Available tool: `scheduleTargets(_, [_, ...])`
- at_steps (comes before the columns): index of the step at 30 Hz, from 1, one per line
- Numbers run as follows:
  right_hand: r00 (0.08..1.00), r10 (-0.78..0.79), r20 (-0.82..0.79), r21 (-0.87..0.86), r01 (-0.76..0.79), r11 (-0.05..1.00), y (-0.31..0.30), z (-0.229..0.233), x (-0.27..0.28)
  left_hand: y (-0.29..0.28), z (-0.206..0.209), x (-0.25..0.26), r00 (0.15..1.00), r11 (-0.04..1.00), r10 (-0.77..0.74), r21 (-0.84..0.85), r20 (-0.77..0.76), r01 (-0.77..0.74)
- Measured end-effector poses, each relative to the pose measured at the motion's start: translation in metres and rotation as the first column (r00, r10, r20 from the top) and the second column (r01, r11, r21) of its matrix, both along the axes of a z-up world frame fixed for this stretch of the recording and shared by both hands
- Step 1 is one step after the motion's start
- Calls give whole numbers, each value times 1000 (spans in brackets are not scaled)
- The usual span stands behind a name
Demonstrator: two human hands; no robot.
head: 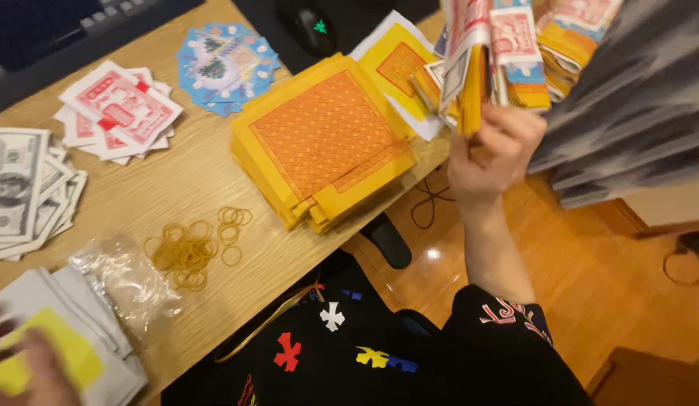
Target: Sorting, folding, and bundling various types of ritual paper and printed notes using rubber bands.
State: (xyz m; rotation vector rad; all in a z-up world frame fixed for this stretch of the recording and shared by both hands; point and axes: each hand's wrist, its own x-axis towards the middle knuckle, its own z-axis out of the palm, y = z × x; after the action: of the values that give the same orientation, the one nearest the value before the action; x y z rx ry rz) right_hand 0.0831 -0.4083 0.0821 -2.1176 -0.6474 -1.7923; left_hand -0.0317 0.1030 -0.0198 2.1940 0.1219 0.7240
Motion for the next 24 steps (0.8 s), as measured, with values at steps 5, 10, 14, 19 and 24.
scheduleTargets(5, [947,293,-130,114,-279,953,70,-22,-24,-133,97,21,847,863,-495,-220,-192,455])
scheduleTargets(10, [798,602,-7,144,-595,791,122,-74,-30,-163,59,62,694,418,-689,-668,209,616])
scheduleTargets(14, [695,713,-88,248,-678,692,159,-99,-21,-150,41,86,718,89,-484,-788,500,610])
scheduleTargets(19, [670,719,-186,298,-659,691,176,-110,-9,-138,36,87,733,301,-420,-679,536,669])
scheduleTargets(24, [819,474,-323,422,-324,847,136,-178,2,-127,59,74,789,472,-423,-635,446,612])
